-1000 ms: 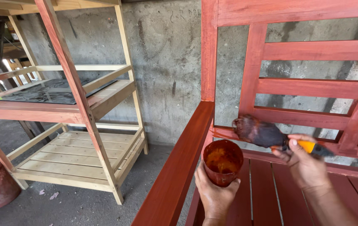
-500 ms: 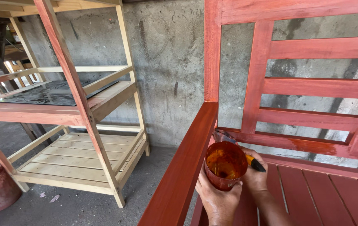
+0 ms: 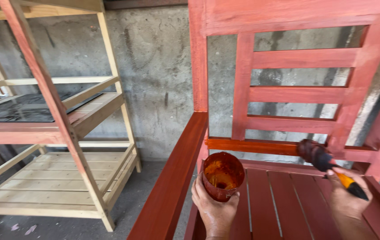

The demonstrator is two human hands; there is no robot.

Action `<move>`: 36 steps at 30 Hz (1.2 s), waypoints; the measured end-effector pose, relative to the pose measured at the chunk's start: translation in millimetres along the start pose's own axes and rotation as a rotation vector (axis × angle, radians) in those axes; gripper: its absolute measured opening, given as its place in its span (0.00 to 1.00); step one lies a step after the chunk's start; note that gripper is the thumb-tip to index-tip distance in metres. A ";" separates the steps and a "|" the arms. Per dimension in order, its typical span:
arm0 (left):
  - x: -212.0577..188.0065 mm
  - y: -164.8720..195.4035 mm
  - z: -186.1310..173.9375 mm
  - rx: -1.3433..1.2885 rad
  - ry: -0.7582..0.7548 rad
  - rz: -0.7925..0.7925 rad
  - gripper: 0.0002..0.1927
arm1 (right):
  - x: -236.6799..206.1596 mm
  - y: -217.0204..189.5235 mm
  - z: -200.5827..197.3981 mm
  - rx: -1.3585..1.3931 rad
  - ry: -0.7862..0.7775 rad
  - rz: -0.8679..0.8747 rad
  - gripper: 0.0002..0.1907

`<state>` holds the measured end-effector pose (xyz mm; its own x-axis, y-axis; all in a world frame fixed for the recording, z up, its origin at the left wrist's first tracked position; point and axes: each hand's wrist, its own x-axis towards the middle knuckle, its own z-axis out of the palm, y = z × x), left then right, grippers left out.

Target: The person applies red wood stain to a wooden chair using a brush, holding a stain container in one hand. They brush the top rail, backrest slats, side frame, and armrest of the chair, dipping the brush back into the container between strokes.

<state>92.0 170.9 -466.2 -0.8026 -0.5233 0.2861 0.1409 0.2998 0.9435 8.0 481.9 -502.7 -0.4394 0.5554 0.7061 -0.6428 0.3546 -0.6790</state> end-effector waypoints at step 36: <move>1.9 -19.3 14.0 0.022 0.174 0.154 0.63 | 26.9 4.6 -50.9 -0.253 -0.081 -0.281 0.12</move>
<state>79.7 175.3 -486.2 -0.6605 -0.5989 0.4528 0.2401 0.4029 0.8832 25.2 536.7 -497.1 -0.3231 0.3525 0.8783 -0.5743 0.6646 -0.4780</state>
